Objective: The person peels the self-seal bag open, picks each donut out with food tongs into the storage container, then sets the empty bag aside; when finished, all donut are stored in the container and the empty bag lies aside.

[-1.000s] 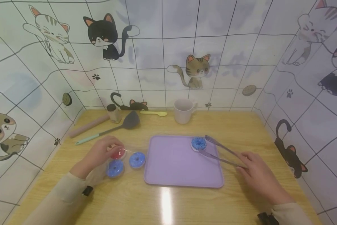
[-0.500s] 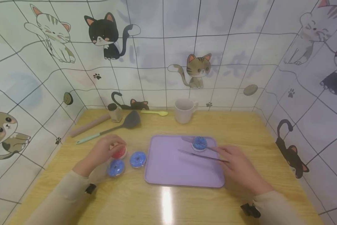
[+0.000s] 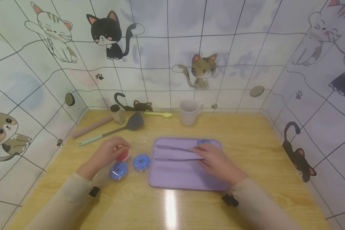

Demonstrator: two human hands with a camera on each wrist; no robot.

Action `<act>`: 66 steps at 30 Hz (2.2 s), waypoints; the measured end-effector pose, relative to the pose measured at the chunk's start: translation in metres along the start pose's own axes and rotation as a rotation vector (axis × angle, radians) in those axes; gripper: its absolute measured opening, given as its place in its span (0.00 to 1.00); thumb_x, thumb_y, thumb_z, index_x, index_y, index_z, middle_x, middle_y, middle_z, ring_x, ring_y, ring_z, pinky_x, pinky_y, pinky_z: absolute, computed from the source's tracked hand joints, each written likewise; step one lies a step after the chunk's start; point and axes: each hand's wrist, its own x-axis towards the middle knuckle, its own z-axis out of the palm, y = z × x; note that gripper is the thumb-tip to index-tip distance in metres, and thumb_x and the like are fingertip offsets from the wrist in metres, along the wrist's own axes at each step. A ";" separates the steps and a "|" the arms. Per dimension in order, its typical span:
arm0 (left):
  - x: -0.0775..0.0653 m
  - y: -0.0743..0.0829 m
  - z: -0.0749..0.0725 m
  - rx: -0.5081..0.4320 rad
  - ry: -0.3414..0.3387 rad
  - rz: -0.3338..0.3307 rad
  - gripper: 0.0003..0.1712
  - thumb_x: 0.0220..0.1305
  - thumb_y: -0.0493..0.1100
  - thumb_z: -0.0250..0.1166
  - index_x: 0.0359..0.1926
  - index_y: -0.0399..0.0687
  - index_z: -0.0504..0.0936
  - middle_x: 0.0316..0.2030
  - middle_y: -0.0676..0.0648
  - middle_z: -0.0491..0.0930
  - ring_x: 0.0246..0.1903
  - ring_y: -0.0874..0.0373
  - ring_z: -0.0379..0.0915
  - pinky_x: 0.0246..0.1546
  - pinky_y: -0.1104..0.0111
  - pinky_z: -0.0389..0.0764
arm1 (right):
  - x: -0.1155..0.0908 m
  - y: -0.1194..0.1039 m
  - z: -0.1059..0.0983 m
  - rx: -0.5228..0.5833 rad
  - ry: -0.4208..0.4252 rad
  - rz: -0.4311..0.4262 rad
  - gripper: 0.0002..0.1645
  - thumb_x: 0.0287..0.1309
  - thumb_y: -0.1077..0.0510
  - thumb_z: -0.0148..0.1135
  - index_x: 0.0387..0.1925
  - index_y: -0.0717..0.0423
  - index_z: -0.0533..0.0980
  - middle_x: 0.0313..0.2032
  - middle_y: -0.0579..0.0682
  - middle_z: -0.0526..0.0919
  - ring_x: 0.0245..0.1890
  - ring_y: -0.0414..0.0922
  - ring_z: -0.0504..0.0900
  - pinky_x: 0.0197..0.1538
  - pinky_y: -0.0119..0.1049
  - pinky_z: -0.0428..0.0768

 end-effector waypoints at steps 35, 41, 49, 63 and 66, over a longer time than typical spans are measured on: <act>-0.001 0.000 0.000 0.010 0.029 0.034 0.05 0.67 0.42 0.72 0.43 0.51 0.90 0.39 0.55 0.85 0.41 0.58 0.77 0.42 0.60 0.81 | 0.063 -0.022 0.015 0.117 -0.248 -0.063 0.32 0.62 0.60 0.73 0.67 0.52 0.77 0.54 0.50 0.82 0.53 0.46 0.81 0.57 0.45 0.82; -0.002 0.001 0.000 0.015 0.020 0.031 0.05 0.68 0.43 0.71 0.43 0.53 0.90 0.40 0.55 0.86 0.41 0.59 0.76 0.42 0.61 0.80 | 0.061 -0.025 0.015 0.106 -0.233 -0.077 0.31 0.62 0.60 0.73 0.67 0.53 0.78 0.53 0.50 0.82 0.51 0.44 0.81 0.53 0.42 0.83; -0.001 -0.001 0.002 0.007 0.016 0.039 0.05 0.68 0.43 0.71 0.43 0.53 0.90 0.40 0.56 0.86 0.42 0.59 0.76 0.42 0.61 0.81 | 0.055 -0.025 0.016 0.073 -0.159 -0.115 0.31 0.62 0.59 0.73 0.66 0.52 0.78 0.51 0.50 0.82 0.50 0.44 0.80 0.52 0.42 0.83; 0.000 -0.001 0.003 0.004 0.000 0.008 0.04 0.68 0.43 0.71 0.43 0.53 0.90 0.39 0.56 0.85 0.42 0.59 0.76 0.44 0.60 0.82 | 0.030 -0.014 0.018 0.048 -0.036 -0.051 0.33 0.61 0.59 0.74 0.68 0.50 0.77 0.52 0.48 0.81 0.53 0.44 0.79 0.57 0.44 0.81; 0.000 -0.001 0.003 -0.001 -0.001 0.003 0.04 0.68 0.42 0.71 0.42 0.53 0.90 0.39 0.55 0.85 0.42 0.58 0.77 0.44 0.58 0.82 | 0.026 -0.014 0.018 0.060 -0.024 -0.023 0.33 0.61 0.59 0.74 0.68 0.49 0.77 0.53 0.49 0.81 0.53 0.45 0.79 0.55 0.44 0.81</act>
